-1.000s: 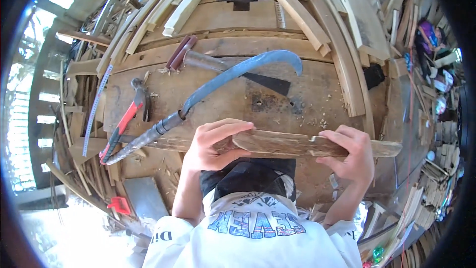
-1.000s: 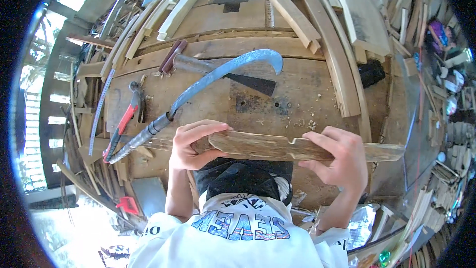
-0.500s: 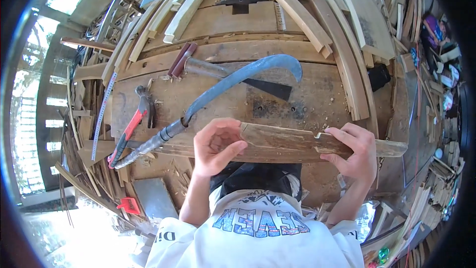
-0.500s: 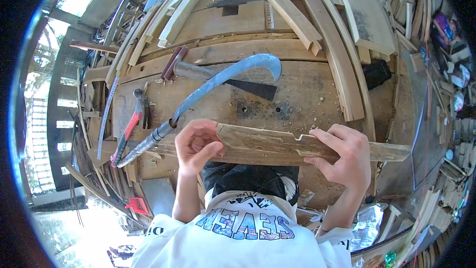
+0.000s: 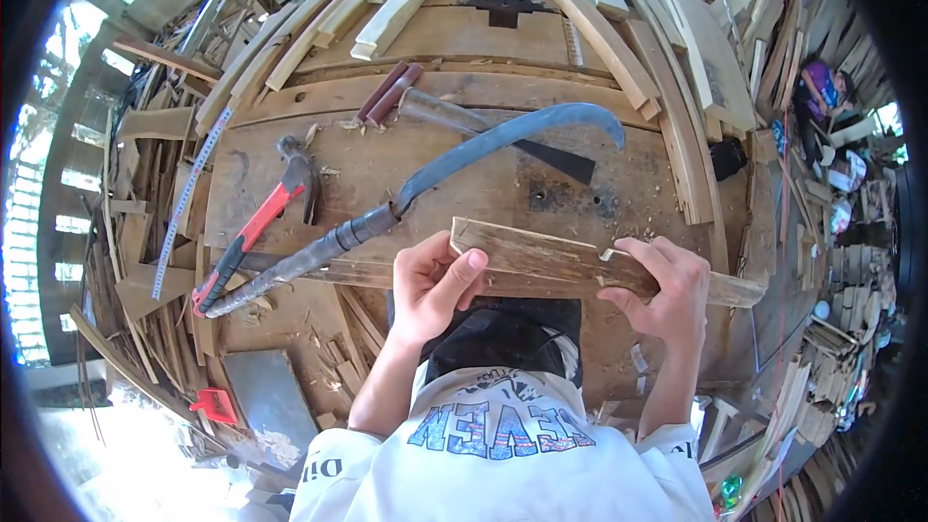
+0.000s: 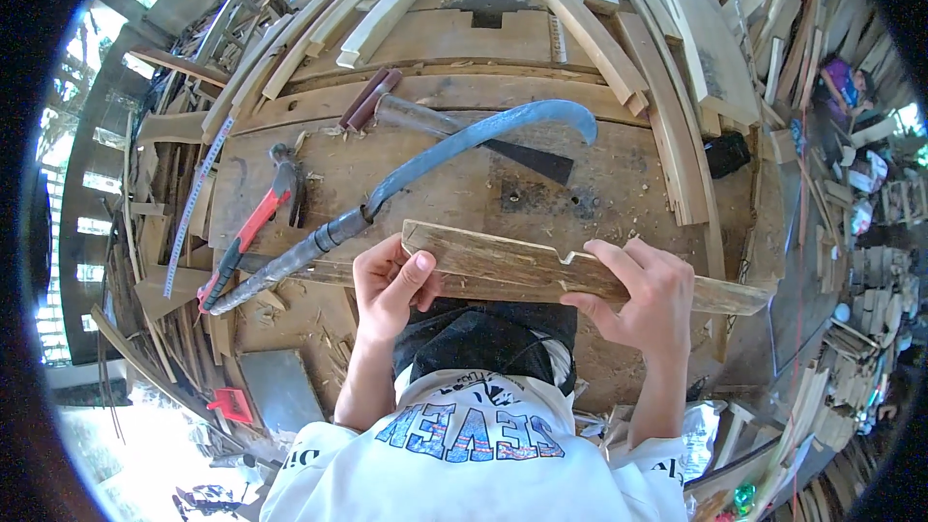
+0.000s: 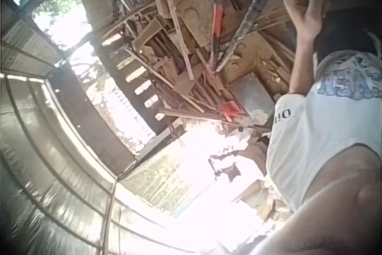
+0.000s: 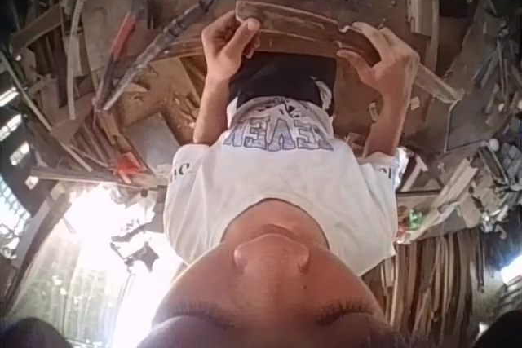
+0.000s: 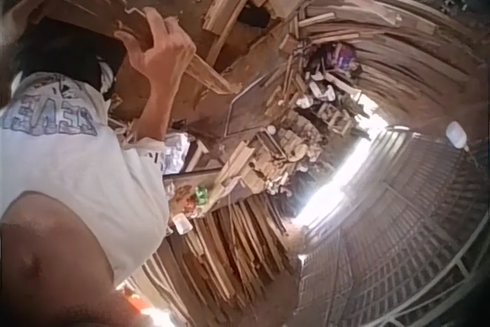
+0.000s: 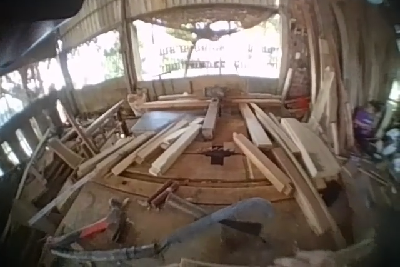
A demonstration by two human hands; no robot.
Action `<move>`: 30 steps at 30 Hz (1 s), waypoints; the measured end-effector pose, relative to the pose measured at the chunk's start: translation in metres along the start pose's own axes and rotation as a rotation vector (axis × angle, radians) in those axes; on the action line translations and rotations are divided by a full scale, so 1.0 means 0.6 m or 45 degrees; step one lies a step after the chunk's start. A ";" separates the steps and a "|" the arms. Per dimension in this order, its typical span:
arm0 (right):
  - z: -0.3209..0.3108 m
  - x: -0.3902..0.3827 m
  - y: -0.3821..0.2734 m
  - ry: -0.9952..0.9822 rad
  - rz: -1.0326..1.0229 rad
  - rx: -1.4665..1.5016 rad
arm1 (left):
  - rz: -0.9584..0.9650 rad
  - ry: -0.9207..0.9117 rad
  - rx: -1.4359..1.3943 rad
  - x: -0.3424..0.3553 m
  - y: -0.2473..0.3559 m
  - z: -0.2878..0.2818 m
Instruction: Carving and shaping a piece of wood using a chisel, hammer, and a curved blade.
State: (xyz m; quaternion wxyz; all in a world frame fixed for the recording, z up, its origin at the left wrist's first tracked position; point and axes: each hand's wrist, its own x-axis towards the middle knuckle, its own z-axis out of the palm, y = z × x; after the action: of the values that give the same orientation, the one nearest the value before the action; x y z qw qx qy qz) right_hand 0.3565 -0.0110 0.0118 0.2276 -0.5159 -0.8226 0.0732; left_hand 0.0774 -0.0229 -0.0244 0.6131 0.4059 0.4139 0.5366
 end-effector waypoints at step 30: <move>-0.020 0.127 -0.126 0.474 -1.030 -0.264 | -0.122 -0.637 0.174 0.008 0.010 -0.016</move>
State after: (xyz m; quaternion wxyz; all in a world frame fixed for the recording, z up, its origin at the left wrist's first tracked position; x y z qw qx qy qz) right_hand 0.2727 0.0202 0.0718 0.3291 -0.1777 -0.9060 -0.1983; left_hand 0.0669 -0.0168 -0.0219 0.6922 0.5464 0.3036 0.3607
